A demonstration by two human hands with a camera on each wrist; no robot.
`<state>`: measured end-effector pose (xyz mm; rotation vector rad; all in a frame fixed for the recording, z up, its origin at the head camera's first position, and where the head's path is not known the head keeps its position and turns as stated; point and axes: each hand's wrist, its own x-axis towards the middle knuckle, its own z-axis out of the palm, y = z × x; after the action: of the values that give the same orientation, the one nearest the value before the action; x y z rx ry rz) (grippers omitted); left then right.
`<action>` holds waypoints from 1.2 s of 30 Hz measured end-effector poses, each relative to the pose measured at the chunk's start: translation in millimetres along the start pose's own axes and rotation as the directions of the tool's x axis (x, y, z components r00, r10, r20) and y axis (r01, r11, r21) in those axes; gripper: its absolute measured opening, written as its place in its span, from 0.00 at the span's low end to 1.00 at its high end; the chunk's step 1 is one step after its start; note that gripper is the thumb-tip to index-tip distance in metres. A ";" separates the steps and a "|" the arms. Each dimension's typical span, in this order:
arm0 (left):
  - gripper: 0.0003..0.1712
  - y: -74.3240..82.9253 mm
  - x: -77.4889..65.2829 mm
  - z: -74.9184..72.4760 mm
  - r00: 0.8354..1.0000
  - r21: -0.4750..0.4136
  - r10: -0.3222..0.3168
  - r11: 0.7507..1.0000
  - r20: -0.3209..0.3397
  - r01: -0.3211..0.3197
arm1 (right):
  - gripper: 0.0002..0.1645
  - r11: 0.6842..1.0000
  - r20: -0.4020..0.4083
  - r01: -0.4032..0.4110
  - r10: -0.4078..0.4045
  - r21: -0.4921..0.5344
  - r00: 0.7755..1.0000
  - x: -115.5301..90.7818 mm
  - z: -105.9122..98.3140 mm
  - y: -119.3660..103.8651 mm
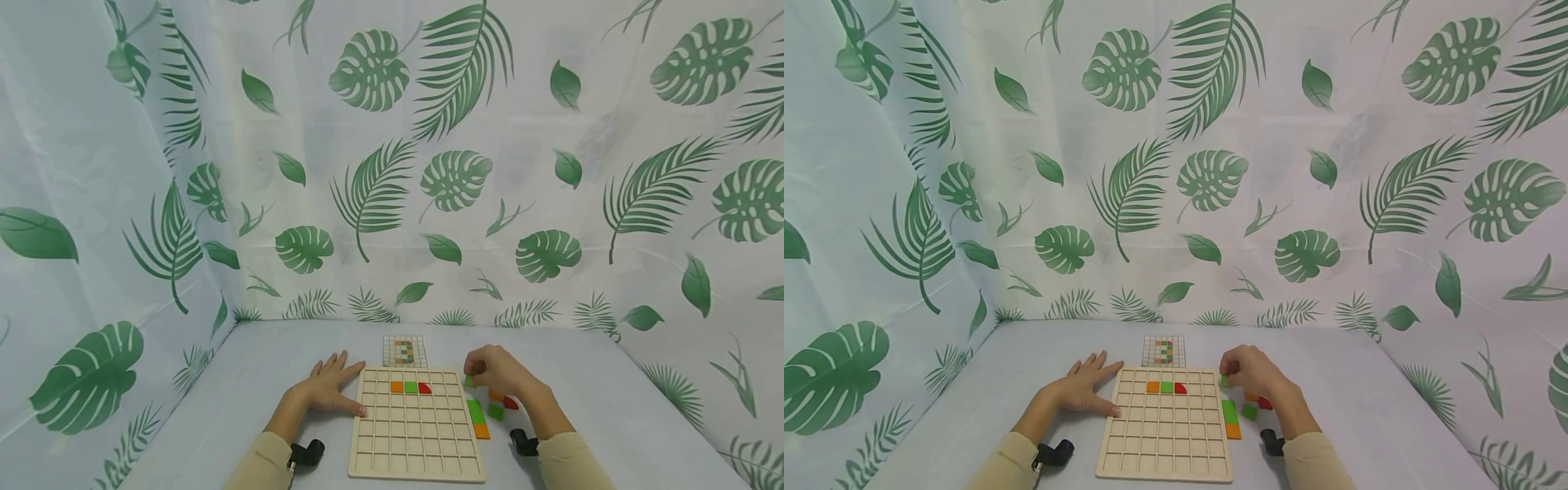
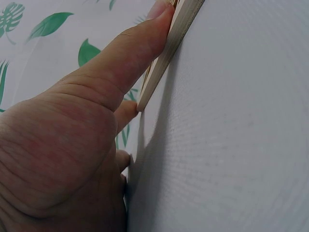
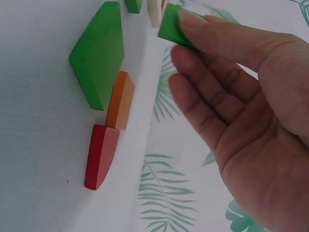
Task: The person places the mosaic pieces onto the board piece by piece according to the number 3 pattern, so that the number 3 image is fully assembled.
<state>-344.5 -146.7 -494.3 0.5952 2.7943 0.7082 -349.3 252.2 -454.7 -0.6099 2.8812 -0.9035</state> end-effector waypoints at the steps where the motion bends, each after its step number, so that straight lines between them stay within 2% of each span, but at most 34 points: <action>1: 0.64 0.2 -0.1 -0.1 1.000 0.001 0.000 1.000 0.001 0.000 | 0.10 1.000 -0.006 0.009 -0.009 0.000 1.000 0.5 -0.7 0.1; 7: 0.64 0.2 0.1 0.0 1.000 0.007 -0.001 1.000 0.000 0.001 | 0.06 0.998 -0.030 0.067 -0.067 0.009 0.997 3.4 -1.9 -1.5; 16: 0.65 -0.6 0.8 -0.8 1.000 -0.003 0.000 1.000 0.008 0.000 | 0.06 0.994 -0.074 0.095 -0.092 0.044 0.993 7.9 3.8 -10.0; 23: 0.68 -10.4 5.3 4.0 0.999 -0.030 0.040 0.999 -0.009 -0.041 | 0.06 0.981 -0.062 0.188 -0.185 0.050 0.981 10.1 9.8 -15.8; 26: 0.68 -8.6 5.0 3.1 0.999 -0.030 0.032 0.999 -0.005 -0.032 | 0.05 0.976 -0.062 0.215 -0.212 0.044 0.975 11.2 13.1 -19.1; 32: 0.66 -3.1 3.0 0.7 1.000 0.003 0.000 1.000 0.011 0.000 | 0.07 0.978 -0.062 0.205 -0.203 0.032 0.977 13.1 18.8 -24.7; 36: 0.67 -7.8 5.0 3.7 1.000 -0.001 0.009 1.000 0.002 -0.009 | 0.08 0.978 -0.060 0.205 -0.203 0.032 0.977 14.3 21.6 -28.0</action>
<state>-350.5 -149.3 -501.7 0.6090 2.7907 0.7102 -348.8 214.1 -456.1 -0.9039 2.8819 -1.0137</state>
